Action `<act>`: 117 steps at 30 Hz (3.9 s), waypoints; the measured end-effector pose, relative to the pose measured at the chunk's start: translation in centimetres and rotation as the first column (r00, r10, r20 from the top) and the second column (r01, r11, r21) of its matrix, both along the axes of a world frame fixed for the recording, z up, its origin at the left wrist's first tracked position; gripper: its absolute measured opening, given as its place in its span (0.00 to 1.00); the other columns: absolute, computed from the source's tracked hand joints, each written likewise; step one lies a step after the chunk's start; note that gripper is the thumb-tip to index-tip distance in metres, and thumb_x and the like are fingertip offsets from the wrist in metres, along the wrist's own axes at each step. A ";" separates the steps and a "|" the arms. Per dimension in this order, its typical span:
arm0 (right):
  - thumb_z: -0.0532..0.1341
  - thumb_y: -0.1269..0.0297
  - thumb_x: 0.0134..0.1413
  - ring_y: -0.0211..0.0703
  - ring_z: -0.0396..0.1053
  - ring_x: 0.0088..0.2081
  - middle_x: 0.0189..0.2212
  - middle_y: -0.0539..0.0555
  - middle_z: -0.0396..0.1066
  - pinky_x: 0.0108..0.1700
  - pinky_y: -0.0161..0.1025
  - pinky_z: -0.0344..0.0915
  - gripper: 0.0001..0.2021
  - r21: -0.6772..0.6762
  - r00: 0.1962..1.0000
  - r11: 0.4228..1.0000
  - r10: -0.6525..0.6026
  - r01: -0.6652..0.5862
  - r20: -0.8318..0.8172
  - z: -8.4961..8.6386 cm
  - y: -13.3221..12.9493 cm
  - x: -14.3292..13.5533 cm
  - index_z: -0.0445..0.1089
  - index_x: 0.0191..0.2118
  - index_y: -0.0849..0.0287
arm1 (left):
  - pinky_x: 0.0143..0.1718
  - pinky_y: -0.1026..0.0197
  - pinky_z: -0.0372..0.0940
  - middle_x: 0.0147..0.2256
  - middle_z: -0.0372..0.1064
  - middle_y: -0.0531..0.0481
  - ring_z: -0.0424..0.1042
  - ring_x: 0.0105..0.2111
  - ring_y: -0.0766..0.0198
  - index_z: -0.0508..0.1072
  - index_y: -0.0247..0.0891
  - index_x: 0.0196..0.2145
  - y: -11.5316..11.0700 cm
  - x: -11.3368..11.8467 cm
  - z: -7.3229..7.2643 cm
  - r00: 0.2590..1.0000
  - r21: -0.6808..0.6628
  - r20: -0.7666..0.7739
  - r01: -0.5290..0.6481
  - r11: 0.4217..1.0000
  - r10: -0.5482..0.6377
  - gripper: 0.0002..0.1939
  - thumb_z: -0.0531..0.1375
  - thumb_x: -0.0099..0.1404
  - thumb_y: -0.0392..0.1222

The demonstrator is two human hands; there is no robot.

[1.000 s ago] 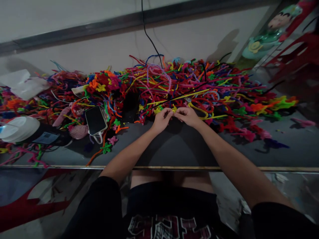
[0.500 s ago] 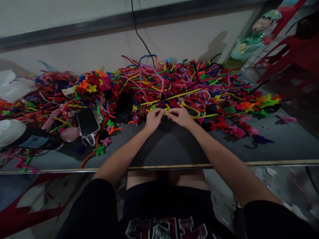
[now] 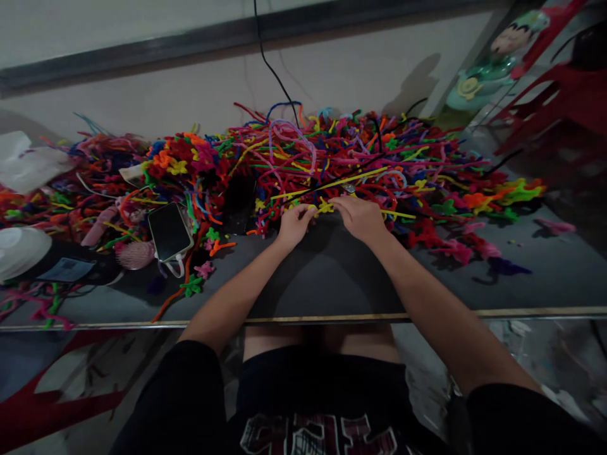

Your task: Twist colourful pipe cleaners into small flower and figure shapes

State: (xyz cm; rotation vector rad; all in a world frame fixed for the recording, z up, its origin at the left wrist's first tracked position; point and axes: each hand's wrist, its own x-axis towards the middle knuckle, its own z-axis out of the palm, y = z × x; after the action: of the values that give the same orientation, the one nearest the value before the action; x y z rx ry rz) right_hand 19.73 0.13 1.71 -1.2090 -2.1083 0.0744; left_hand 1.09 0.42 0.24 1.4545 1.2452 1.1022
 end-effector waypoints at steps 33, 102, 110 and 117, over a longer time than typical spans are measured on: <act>0.63 0.55 0.51 0.39 0.67 0.27 0.28 0.54 0.75 0.29 0.38 0.61 0.11 -0.232 0.904 0.951 0.090 -0.202 -0.419 -0.3 -0.2 -1.5 0.77 0.30 0.58 | 0.29 0.66 0.65 0.29 0.74 0.50 0.71 0.27 0.68 0.76 0.37 0.34 0.4 -1.1 0.1 0.993 0.271 0.015 0.106 0.957 -0.115 0.12 0.63 0.58 0.49; 0.61 0.57 0.51 0.33 0.55 0.20 0.17 0.48 0.63 0.25 0.34 0.53 0.12 -0.306 0.939 0.914 0.176 -0.267 -0.296 -0.5 -0.1 -1.3 0.76 0.30 0.61 | 0.35 0.62 0.61 0.35 0.72 0.44 0.70 0.37 0.60 0.73 0.38 0.36 -0.9 -2.5 2.1 0.697 0.503 -0.715 0.452 0.737 0.060 0.09 0.54 0.66 0.43; 0.60 0.61 0.51 0.36 0.62 0.23 0.22 0.51 0.70 0.30 0.36 0.57 0.09 -0.131 0.978 0.982 0.111 -0.135 -0.176 -0.1 -0.8 -1.5 0.77 0.32 0.58 | 0.20 0.65 0.51 0.15 0.60 0.55 0.57 0.16 0.71 0.73 0.35 0.24 -0.5 -1.2 1.3 0.955 0.019 -0.272 0.129 0.992 -0.119 0.13 0.59 0.59 0.48; 0.62 0.52 0.50 0.31 0.48 0.19 0.16 0.45 0.55 0.24 0.35 0.48 0.16 -0.400 0.905 0.860 0.148 -0.317 -0.399 -0.7 -0.3 -1.2 0.76 0.31 0.62 | 0.19 0.69 0.51 0.16 0.60 0.56 0.57 0.17 0.75 0.75 0.33 0.28 0.2 -2.7 1.2 0.951 -0.057 -0.009 0.309 0.950 -0.310 0.19 0.65 0.54 0.55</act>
State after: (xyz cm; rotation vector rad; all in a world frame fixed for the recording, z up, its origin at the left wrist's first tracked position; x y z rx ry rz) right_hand 18.53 -0.22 1.02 -1.0766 -1.9509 0.8865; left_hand -1.61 0.59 1.48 1.5577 1.0075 0.8390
